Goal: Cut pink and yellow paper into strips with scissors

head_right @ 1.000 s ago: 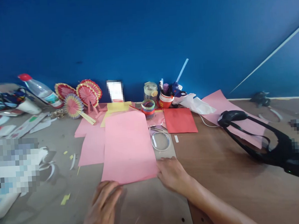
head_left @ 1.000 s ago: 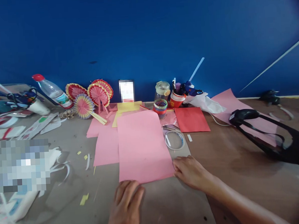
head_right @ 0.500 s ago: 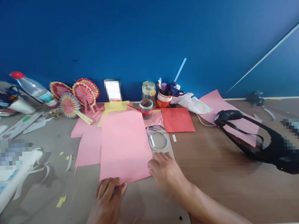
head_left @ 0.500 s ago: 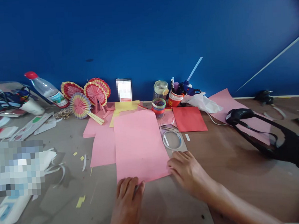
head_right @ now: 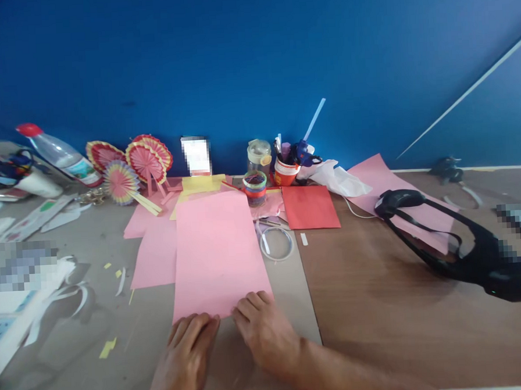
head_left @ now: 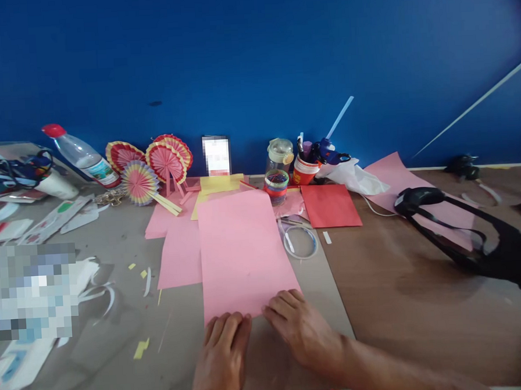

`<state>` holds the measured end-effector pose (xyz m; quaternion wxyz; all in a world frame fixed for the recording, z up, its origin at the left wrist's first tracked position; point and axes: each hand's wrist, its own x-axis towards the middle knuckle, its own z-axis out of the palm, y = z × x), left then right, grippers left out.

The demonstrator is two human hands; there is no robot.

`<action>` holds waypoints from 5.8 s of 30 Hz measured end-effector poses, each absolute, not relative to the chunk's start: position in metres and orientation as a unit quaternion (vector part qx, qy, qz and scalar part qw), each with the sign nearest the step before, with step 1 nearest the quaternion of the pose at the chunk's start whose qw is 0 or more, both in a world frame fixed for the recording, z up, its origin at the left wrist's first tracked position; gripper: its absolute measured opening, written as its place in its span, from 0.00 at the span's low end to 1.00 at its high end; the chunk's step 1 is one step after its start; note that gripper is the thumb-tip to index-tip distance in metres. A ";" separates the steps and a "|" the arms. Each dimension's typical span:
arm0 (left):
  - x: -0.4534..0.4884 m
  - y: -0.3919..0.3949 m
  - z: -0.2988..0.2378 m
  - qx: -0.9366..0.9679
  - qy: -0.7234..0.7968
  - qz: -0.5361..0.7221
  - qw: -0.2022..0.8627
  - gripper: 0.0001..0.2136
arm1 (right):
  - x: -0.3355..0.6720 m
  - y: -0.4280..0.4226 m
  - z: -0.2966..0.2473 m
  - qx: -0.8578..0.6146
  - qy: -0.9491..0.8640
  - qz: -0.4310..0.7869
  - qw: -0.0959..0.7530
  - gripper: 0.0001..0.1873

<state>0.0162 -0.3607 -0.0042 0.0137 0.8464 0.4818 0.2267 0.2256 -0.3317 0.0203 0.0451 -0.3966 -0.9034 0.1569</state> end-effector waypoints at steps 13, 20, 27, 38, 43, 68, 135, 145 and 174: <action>0.003 -0.359 -0.008 0.855 0.484 0.182 0.029 0.14 | 0.264 -0.329 0.021 -0.423 -0.894 0.136 0.056 0.07; 0.013 -0.349 0.004 0.824 0.550 0.093 0.098 0.11 | 0.251 -0.312 0.037 -0.394 -0.914 0.098 -0.018 0.04; 0.015 -0.344 0.014 0.840 0.531 0.065 0.092 0.13 | 0.246 -0.310 0.034 -0.365 -0.930 0.044 -0.033 0.02; 0.019 -0.335 0.025 0.866 0.498 -0.009 0.046 0.12 | 0.246 -0.309 0.034 -0.375 -0.925 0.054 -0.026 0.03; 0.020 -0.332 0.028 0.859 0.507 -0.028 0.069 0.13 | 0.243 -0.302 0.039 -0.378 -0.922 0.067 -0.049 0.03; -0.009 -0.328 0.011 0.763 0.619 0.126 0.136 0.04 | 0.256 -0.270 0.056 -0.544 -0.809 0.185 -0.123 0.06; 0.019 -0.358 -0.005 0.840 0.489 0.233 -0.033 0.17 | 0.201 -0.302 0.030 -0.476 -0.846 0.234 0.050 0.10; 0.026 -0.362 -0.010 0.807 0.530 0.258 0.020 0.17 | 0.186 -0.288 0.046 -0.482 -0.844 0.222 -0.077 0.11; 0.009 -0.373 -0.012 0.842 0.512 0.160 -0.063 0.16 | 0.237 -0.340 0.016 -0.424 -0.878 0.209 0.076 0.21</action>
